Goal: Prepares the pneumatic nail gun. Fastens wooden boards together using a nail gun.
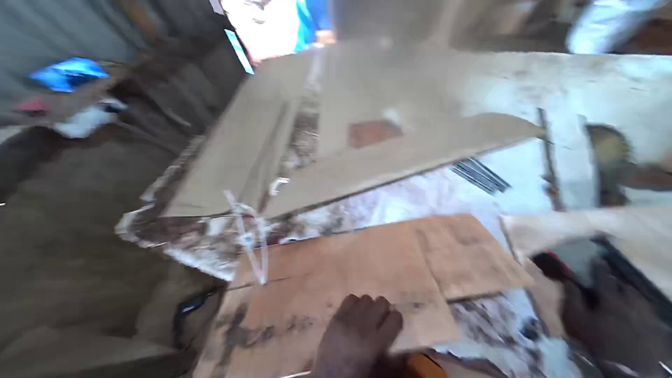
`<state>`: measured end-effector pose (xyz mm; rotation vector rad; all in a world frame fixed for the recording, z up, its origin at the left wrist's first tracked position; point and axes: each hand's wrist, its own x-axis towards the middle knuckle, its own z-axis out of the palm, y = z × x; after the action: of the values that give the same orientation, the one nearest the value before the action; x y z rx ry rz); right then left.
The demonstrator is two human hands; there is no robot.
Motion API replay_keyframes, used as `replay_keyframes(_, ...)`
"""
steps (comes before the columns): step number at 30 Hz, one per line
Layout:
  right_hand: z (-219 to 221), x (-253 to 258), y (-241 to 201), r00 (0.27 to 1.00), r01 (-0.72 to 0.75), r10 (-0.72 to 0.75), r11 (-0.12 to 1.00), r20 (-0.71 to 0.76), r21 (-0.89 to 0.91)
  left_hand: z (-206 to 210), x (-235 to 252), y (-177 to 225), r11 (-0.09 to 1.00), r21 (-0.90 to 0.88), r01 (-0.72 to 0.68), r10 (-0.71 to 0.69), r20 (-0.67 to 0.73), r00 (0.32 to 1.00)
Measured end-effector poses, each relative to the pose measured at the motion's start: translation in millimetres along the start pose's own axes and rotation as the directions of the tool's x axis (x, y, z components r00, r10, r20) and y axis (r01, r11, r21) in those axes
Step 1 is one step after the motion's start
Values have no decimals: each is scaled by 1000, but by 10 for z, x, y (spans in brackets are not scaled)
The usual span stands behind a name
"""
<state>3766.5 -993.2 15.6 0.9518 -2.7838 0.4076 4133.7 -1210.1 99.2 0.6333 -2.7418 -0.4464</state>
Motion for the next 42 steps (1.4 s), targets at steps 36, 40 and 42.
replay_keyframes(36, -537, 409, -2315, 601, -427, -123, 786, 790, 447, 993, 1737, -1200, 911, -373, 178, -160, 80, 984)
replay_keyframes(40, -555, -50, -2193, 643, -365, -94, 835, 760, 412, 992, 2242, -1229, 846, -526, -89, 131, 42, 990)
replay_keyframes(42, -538, -176, -2227, 676, -343, -65, 854, 734, 392, 1051, 2699, -1062, 798, -553, -242, 344, 89, 935)
